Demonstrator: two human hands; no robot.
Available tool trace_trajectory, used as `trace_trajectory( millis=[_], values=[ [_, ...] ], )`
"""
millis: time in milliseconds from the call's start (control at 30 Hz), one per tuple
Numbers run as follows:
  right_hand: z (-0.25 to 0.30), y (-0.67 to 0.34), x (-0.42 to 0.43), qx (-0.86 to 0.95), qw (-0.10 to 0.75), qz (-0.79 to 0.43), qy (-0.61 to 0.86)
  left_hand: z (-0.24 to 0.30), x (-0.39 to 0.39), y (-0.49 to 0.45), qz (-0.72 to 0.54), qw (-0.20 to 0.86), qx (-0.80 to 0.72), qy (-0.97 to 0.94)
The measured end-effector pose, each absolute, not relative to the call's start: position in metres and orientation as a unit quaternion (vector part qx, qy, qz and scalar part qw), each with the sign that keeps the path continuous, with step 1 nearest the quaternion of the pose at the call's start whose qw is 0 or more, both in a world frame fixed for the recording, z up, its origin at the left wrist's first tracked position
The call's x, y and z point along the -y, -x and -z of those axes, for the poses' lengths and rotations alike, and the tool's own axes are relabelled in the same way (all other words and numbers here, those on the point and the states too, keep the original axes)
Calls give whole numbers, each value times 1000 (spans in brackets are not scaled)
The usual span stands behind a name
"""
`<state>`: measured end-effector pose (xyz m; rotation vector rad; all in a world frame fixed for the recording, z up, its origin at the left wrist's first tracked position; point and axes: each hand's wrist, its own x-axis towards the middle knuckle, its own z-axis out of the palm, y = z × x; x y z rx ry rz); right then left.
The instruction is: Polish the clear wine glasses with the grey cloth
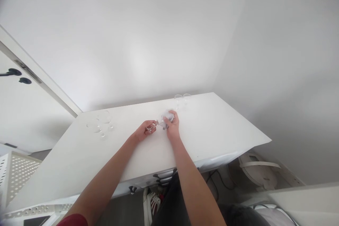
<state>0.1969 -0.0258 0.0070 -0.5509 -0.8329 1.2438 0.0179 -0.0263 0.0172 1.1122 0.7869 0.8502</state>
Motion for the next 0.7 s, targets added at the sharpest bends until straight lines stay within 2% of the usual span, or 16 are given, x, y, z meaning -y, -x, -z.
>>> trace_trajectory(
  millis=[400, 567, 700],
  values=[
    [-6, -199, 23, 300, 727, -556, 267, -22, 31, -16, -322, 674, -351, -565],
    [13, -206, 7, 189, 773, -528, 296, -19, 29, -18, -369, 662, -342, -555],
    [21, -206, 2, 189, 773, -521, 308, -19, 26, -16, -458, 644, -333, -514]
  ],
)
